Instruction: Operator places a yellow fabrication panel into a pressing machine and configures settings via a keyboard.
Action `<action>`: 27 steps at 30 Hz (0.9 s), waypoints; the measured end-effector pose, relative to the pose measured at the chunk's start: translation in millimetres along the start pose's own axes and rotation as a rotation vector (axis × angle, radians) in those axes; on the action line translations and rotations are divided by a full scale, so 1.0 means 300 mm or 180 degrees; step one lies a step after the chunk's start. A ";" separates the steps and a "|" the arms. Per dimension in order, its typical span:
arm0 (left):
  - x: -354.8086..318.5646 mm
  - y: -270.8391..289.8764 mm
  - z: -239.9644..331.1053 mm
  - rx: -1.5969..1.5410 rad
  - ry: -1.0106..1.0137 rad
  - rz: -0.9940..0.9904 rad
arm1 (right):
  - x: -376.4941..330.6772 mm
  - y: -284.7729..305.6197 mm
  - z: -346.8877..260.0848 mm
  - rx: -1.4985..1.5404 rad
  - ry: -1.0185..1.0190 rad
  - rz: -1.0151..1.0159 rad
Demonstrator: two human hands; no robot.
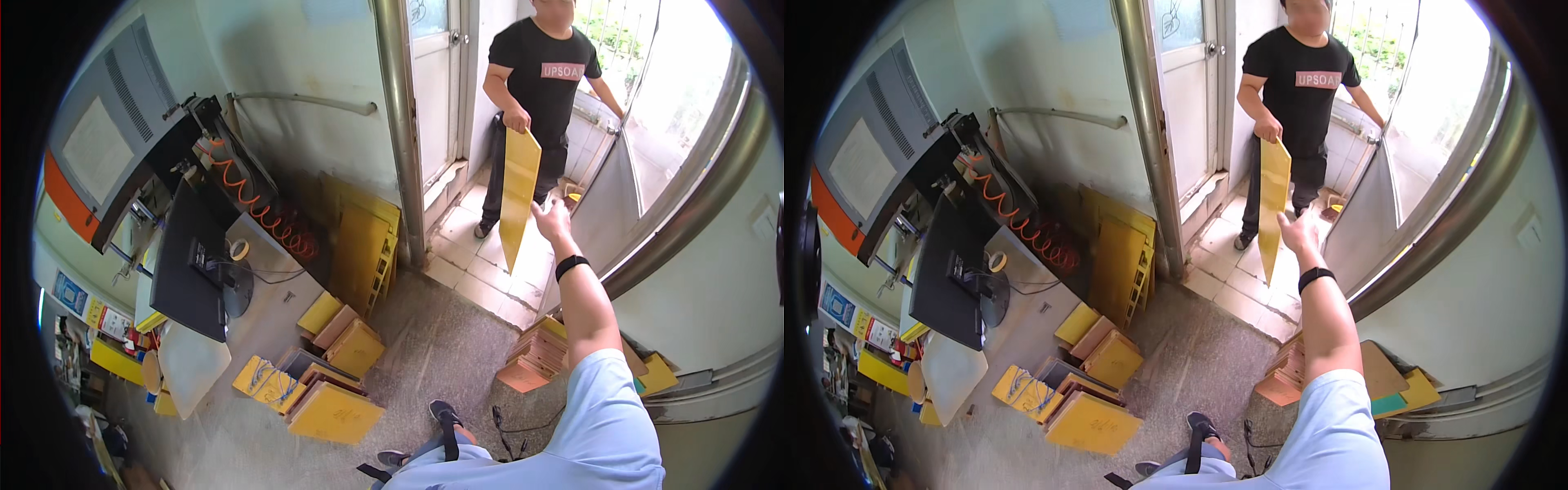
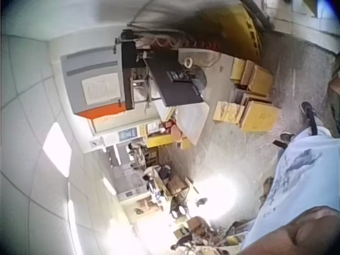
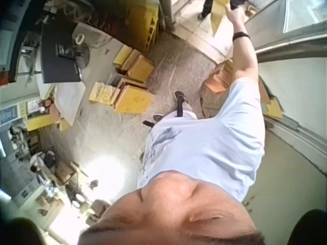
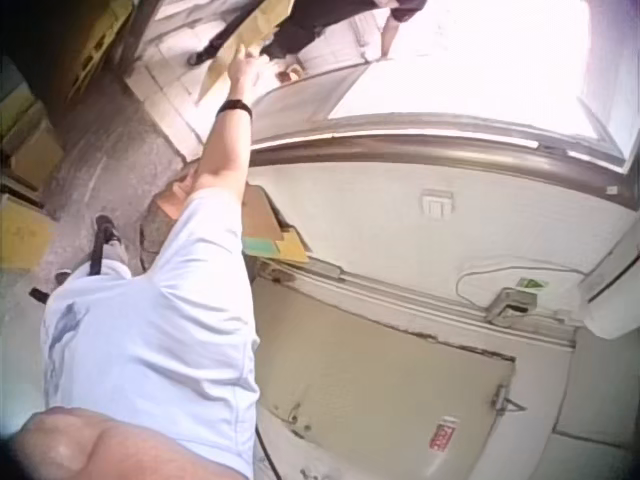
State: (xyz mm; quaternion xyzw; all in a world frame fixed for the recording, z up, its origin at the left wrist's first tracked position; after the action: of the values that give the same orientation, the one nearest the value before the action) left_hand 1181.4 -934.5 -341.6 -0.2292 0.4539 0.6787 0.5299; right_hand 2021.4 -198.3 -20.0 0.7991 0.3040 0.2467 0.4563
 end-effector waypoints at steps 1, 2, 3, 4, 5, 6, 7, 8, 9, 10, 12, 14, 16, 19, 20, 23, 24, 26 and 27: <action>-0.055 -0.013 -0.025 -0.0280 0.0139 0.0081 | 0.016 -0.022 -0.047 0.0003 0.0069 0.0175; -0.106 -0.023 -0.047 -0.0321 0.0202 0.0156 | 0.026 -0.041 -0.085 0.0027 0.0067 0.0269; -0.114 -0.031 -0.052 -0.0461 0.0287 0.0219 | 0.047 -0.023 -0.092 0.0024 0.0024 0.0422; -0.108 -0.042 -0.054 -0.0613 0.0356 0.0269 | 0.091 -0.015 -0.079 0.0079 0.0076 0.0394; -0.123 -0.049 -0.078 -0.0789 0.0449 0.0357 | 0.097 -0.028 -0.084 0.0280 0.0009 0.0296; -0.159 -0.060 -0.117 -0.0986 0.0549 0.0462 | 0.095 -0.052 -0.107 0.0549 0.0148 0.0100; -0.221 -0.083 -0.173 -0.1204 0.0664 0.0589 | 0.085 -0.088 -0.128 0.0820 0.0303 -0.0129; -0.291 -0.111 -0.218 -0.1318 0.0734 0.0692 | 0.074 -0.115 -0.123 0.0549 0.0360 -0.0133; -0.334 -0.159 -0.234 -0.1207 0.0881 0.0585 | 0.072 -0.140 -0.117 0.0319 0.0467 -0.0126; -0.352 -0.218 -0.201 -0.1124 0.1003 0.0459 | 0.060 -0.127 -0.049 0.0945 0.0798 -0.0042; -0.405 -0.246 -0.073 -0.1407 0.1151 0.0677 | -0.091 -0.026 -0.021 0.1117 0.1081 -0.0490; -0.449 -0.290 0.004 -0.1601 0.1286 0.0613 | -0.260 0.044 -0.007 0.1362 0.1855 -0.0431; -0.537 -0.314 0.012 -0.1743 0.1401 0.0508 | -0.434 0.044 0.012 0.1292 0.2093 -0.0448; -0.479 -0.376 -0.297 0.0406 -0.0378 0.0890 | -0.760 0.080 -0.117 0.1633 0.2212 -0.0787; -0.457 -0.387 -0.310 0.0332 -0.0442 0.0890 | -0.868 0.121 -0.147 0.1471 0.2220 -0.0919; -0.489 -0.358 -0.383 -0.2081 0.0584 0.1047 | -1.102 0.167 -0.222 0.1088 0.2610 -0.1063; -0.522 -0.352 -0.407 -0.2067 0.0703 0.0996 | -1.204 0.164 -0.255 0.0861 0.2939 -0.1172; -0.591 -0.333 -0.474 -0.2110 0.0804 0.0900 | -1.512 0.252 -0.396 0.0900 0.3428 -0.1447; -0.637 -0.302 -0.511 -0.2019 0.0696 0.0975 | -1.634 0.253 -0.421 0.0785 0.3424 -0.1655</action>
State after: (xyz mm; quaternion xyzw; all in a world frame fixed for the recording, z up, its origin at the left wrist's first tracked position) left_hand 1303.2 -1161.5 -298.0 -0.3826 0.3039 0.8286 0.2731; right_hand 1616.6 -503.9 47.8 0.5089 0.7033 0.4593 0.1882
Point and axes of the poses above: each hand's wrist, its own x-axis towards the middle knuckle, its own y-axis out of the back of the hand, z = x × y, the point moved 8 cm from there along x, towards the middle knuckle, and after that the axes turned 7 degrees about -x, right-handed, at the moved point
